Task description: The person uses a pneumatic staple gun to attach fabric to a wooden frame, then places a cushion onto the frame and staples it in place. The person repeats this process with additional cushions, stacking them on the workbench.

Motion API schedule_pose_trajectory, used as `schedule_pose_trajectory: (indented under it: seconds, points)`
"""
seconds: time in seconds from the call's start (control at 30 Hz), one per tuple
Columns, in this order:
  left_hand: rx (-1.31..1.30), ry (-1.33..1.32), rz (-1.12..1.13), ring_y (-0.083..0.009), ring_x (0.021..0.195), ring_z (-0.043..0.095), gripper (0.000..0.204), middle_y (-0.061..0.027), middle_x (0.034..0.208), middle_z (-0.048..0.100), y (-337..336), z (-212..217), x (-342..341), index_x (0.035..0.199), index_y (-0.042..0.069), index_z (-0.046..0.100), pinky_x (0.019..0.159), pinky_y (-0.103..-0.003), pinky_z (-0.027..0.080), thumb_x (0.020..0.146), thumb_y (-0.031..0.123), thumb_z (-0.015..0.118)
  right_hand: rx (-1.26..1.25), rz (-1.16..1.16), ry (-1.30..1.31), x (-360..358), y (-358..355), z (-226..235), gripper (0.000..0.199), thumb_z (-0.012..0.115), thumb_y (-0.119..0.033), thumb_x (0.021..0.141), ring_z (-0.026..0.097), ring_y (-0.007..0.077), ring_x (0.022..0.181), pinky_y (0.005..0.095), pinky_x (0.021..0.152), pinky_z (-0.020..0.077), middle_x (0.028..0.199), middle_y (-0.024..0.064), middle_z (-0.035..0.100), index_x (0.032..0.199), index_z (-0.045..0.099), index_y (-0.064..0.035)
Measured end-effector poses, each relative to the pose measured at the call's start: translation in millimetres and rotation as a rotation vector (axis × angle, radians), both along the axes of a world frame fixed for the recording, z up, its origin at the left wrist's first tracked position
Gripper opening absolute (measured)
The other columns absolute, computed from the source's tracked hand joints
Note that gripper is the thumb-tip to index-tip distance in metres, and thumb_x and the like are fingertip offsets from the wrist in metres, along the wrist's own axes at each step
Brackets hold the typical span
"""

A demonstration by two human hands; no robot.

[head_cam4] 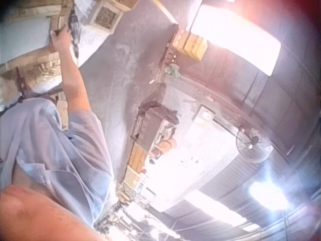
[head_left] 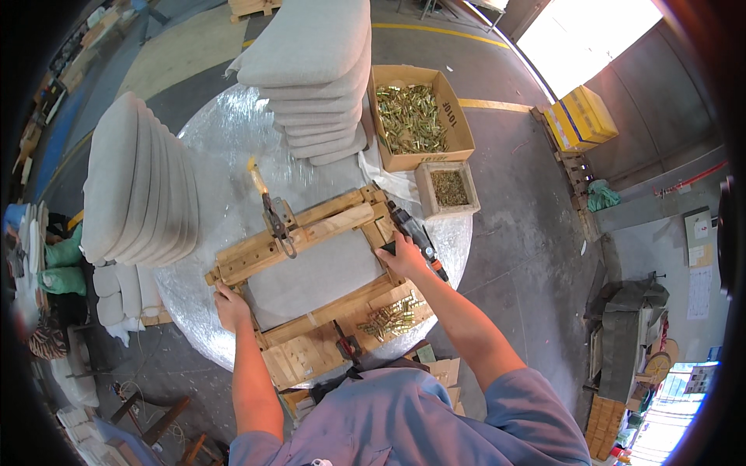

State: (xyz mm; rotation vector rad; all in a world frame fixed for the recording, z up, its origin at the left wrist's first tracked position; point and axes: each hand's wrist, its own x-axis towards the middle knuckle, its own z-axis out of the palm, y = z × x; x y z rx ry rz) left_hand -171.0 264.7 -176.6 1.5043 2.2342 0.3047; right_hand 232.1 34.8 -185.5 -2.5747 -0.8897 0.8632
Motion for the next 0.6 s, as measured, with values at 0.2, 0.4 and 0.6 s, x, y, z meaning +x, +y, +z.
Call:
schedule_pose_trajectory:
  seconds: [0.2,0.4,0.6]
  points:
    - [0.021,0.018,0.002,-0.0446,0.125,0.068,0.083,-0.0211,0.141,0.070,2.0,-4.4,-1.8,0.140,0.005,0.064,0.101,-0.058,0.054,0.113,0.070,0.019,-0.008,-0.002,0.007,-0.4,0.6,2.1,0.098,0.074,-0.070,0.094,0.054,0.0485,0.144,0.0557,0.116,0.0492,0.160,0.0241,0.050,0.166,0.039,-0.0132]
    - [0.004,0.030,-0.009,-0.0449,0.126,0.067,0.084,-0.0218,0.141,0.070,4.7,-7.5,-4.6,0.143,0.004,0.063,0.102,-0.057,0.054,0.113,0.070,0.020,-0.008,-0.001,-0.003,-1.7,1.1,3.9,0.098,0.074,-0.070,0.095,0.053,0.0481,0.144,0.0555,0.116,0.0490,0.160,0.0242,0.050,0.166,0.039,-0.0124]
    - [0.019,-0.001,-0.008,-0.0451,0.126,0.067,0.084,-0.0218,0.142,0.069,-0.7,0.5,0.5,0.141,0.005,0.064,0.103,-0.057,0.053,0.113,0.070,0.019,-0.014,0.005,0.014,1.1,2.2,2.8,0.098,0.073,-0.069,0.095,0.053,0.0487,0.144,0.0556,0.117,0.0489,0.160,0.0256,0.050,0.165,0.039,-0.0111]
